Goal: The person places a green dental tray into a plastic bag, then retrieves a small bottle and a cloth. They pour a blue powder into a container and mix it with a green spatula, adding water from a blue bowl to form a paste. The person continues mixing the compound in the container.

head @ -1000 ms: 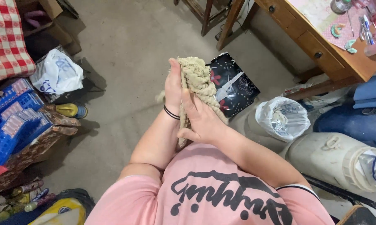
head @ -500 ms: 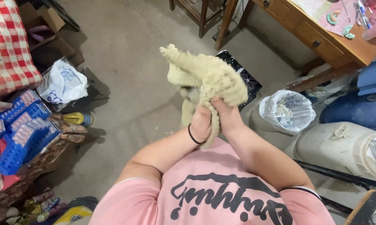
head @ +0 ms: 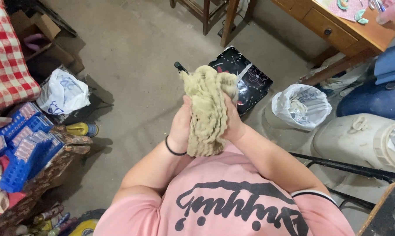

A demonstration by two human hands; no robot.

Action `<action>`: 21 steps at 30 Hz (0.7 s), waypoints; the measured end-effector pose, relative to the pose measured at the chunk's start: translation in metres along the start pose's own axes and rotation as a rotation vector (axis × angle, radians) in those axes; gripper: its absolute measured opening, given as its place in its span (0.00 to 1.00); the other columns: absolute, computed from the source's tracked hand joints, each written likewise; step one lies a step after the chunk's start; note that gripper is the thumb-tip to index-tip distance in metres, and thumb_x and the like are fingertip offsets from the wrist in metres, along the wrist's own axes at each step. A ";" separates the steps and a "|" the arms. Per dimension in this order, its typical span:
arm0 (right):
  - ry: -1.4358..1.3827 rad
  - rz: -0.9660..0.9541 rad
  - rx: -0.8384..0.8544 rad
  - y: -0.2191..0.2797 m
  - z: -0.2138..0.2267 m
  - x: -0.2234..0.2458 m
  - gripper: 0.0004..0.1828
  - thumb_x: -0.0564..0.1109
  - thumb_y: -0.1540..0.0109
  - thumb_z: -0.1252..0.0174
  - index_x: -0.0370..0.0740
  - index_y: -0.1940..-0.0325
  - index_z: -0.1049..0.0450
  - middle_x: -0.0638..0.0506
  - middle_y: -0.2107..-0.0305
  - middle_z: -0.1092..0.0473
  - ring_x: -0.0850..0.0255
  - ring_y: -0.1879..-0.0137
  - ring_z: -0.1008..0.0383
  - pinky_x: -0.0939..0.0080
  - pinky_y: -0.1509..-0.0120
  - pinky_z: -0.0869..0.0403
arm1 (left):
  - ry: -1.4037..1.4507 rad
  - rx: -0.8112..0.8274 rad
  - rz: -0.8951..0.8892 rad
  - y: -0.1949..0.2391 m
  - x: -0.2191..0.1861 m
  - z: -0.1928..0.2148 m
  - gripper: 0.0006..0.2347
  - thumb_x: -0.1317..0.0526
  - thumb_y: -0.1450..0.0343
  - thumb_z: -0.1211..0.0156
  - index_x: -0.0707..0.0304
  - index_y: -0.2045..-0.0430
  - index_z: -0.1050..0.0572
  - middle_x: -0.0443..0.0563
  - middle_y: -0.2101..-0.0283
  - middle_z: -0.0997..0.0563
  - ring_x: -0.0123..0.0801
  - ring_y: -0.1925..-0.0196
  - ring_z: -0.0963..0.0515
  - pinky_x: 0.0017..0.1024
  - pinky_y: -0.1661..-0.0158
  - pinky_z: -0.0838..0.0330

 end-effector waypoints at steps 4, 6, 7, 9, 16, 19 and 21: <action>-0.001 0.153 0.047 0.011 0.000 0.032 0.90 0.40 0.71 0.11 0.51 0.18 0.65 0.40 0.24 0.51 0.50 0.22 0.47 0.39 0.18 0.45 | -0.529 0.244 -0.044 0.011 -0.055 -0.011 0.17 0.59 0.21 0.48 0.77 0.44 0.26 0.74 0.42 0.22 0.50 0.36 0.26 0.53 0.35 0.32; -0.541 -0.421 -0.464 0.012 0.030 0.021 0.37 0.53 0.35 0.41 0.67 0.25 0.49 0.45 0.40 0.30 0.42 0.40 0.23 0.42 0.40 0.20 | -0.229 0.209 0.048 0.018 -0.066 -0.011 0.33 0.75 0.35 0.31 0.76 0.32 0.38 0.72 0.36 0.26 0.52 0.35 0.25 0.56 0.37 0.30; -0.542 -0.419 -0.470 0.013 0.042 0.013 0.37 0.53 0.35 0.41 0.67 0.25 0.49 0.45 0.40 0.30 0.42 0.40 0.23 0.42 0.40 0.20 | -0.229 0.212 0.053 0.017 -0.070 -0.011 0.33 0.75 0.35 0.31 0.76 0.32 0.38 0.72 0.36 0.26 0.52 0.35 0.25 0.56 0.37 0.30; -0.464 -0.205 -0.567 0.018 0.077 0.015 0.39 0.39 0.34 0.40 0.56 0.22 0.49 0.45 0.34 0.32 0.51 0.31 0.27 0.49 0.29 0.24 | -0.359 0.216 0.127 0.019 -0.072 -0.008 0.23 0.69 0.26 0.41 0.74 0.35 0.34 0.67 0.40 0.21 0.43 0.40 0.22 0.52 0.42 0.25; 0.305 0.157 -0.369 0.018 0.082 0.101 0.36 0.28 0.46 0.27 0.29 0.36 0.34 0.40 0.52 0.25 0.61 0.47 0.24 0.58 0.40 0.22 | -0.851 0.018 -0.024 0.026 -0.161 0.040 0.15 0.71 0.36 0.28 0.72 0.54 0.20 0.55 0.57 0.15 0.34 0.53 0.20 0.42 0.48 0.23; 0.518 0.210 -0.350 0.005 0.068 0.114 0.33 0.35 0.53 0.17 0.25 0.47 0.24 0.42 0.61 0.24 0.58 0.55 0.22 0.59 0.44 0.21 | -1.018 -0.015 -0.152 -0.012 -0.186 0.039 0.17 0.67 0.35 0.25 0.68 0.53 0.21 0.56 0.55 0.16 0.35 0.51 0.19 0.41 0.44 0.24; 0.757 -0.007 -0.433 -0.003 0.080 0.093 0.29 0.45 0.48 0.18 0.49 0.45 0.19 0.52 0.57 0.25 0.61 0.48 0.21 0.61 0.39 0.24 | -1.155 0.075 -0.267 -0.045 -0.181 0.036 0.17 0.67 0.31 0.25 0.75 0.51 0.22 0.62 0.56 0.16 0.44 0.50 0.18 0.47 0.45 0.26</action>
Point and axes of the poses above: each hand's wrist, its own y-axis away from the middle knuckle, its own z-axis out of the back of the hand, x = y × z, the point moved 9 cm from there along -y, towards the middle knuckle
